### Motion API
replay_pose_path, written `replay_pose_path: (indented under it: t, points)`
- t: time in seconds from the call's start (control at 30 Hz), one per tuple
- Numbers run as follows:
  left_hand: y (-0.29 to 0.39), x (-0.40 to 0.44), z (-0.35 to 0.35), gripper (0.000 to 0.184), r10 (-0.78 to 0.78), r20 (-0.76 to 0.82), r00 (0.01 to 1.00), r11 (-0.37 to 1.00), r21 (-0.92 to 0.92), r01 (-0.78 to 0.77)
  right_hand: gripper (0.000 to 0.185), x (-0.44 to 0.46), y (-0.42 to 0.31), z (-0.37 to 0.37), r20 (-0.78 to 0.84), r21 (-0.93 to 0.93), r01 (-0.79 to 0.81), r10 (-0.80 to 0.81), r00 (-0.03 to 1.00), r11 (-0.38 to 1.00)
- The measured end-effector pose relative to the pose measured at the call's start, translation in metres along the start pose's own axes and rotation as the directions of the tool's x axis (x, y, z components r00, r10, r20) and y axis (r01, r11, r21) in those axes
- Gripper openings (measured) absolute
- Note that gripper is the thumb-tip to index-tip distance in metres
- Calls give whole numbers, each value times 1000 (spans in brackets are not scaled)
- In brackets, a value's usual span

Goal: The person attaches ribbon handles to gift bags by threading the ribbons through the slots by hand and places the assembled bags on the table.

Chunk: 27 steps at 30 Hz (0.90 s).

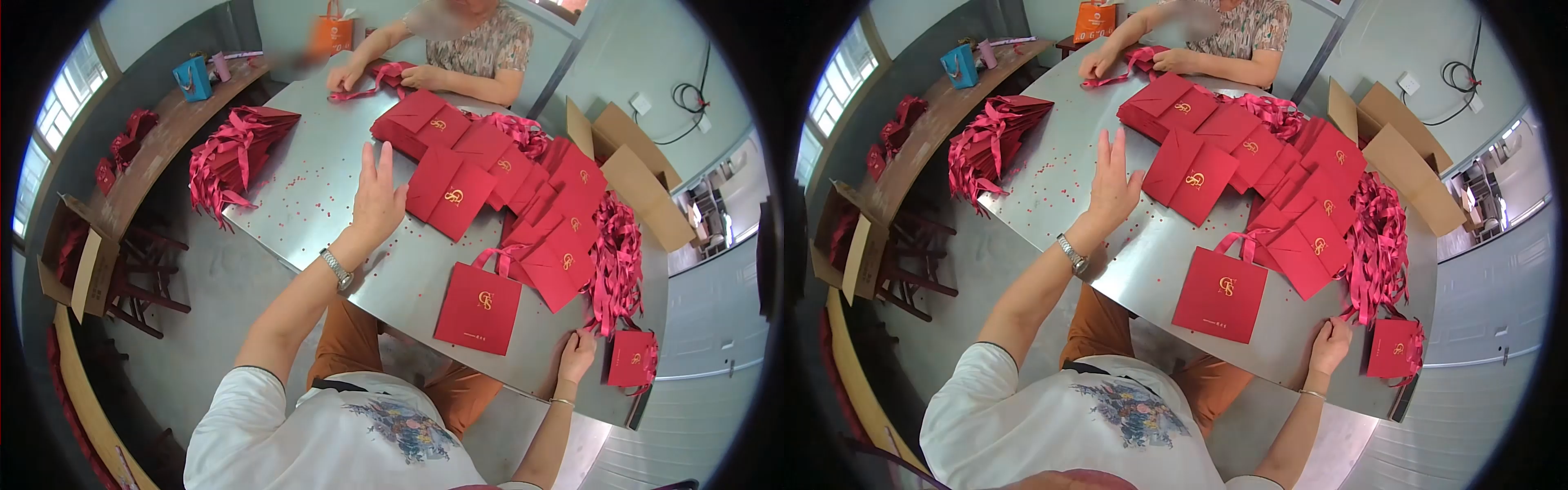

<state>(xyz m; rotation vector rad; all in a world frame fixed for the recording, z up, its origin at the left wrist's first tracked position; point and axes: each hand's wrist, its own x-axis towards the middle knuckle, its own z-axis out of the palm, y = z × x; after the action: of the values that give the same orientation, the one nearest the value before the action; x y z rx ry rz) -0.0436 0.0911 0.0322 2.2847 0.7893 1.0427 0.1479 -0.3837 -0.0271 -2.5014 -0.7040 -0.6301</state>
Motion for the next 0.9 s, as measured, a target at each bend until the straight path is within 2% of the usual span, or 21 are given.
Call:
replay_pose_path:
  t: [0.03,0.07,0.13,0.17,0.2,0.27,0.33,0.4,0.47,0.53,0.7,0.77,0.83,0.87,0.9]
  points:
    - [1,-1,0,80,113,-42,993,993,22,-112,11,1,0,-1,-4,-1,0,0,1000,1000]
    - [-7,-1,8,80,118,-45,992,993,21,-117,11,1,1,-3,-11,-1,1,-1,1000,1000]
    - [-27,1,21,80,-250,67,966,963,-86,255,10,1,1,-1,-14,-1,46,-46,999,999]
    - [-33,3,18,82,-320,139,937,931,-137,338,10,2,1,0,-28,0,47,-47,999,999]
    - [-33,4,14,82,-304,137,943,935,-146,323,10,2,0,1,-34,-8,52,-52,998,999]
    - [-30,0,12,85,-100,58,993,970,-217,110,9,0,-3,-1,-44,-26,33,-34,998,999]
    - [-21,0,7,86,-60,89,994,971,-228,79,10,1,-5,-3,-68,3,44,-43,997,999]
    - [-15,-4,2,86,-71,6,997,997,-35,71,10,1,-5,-4,-67,-6,24,-24,997,1000]
    - [-5,-8,-5,87,-74,-31,997,996,-51,72,9,0,-1,0,-68,0,26,-26,997,1000]
    - [-4,-15,-11,88,-61,2,998,997,-40,61,9,1,0,1,-54,-11,40,-40,998,999]
    - [-9,-25,-16,87,-167,81,983,984,-50,171,9,0,2,2,-79,-28,75,-77,994,997]
    - [-5,-21,-28,87,-81,5,997,991,-110,81,9,-1,3,1,-65,-40,70,-72,995,997]
    - [-14,-14,-27,87,60,-103,993,998,26,-58,10,1,6,7,-84,-62,57,-62,995,996]
    - [-1,-10,-41,87,6,-37,999,987,-158,-12,15,3,12,11,-64,-114,87,-95,993,990]
    - [1,-5,-54,84,24,-86,996,998,-50,-28,19,4,10,3,68,-187,32,-20,998,982]
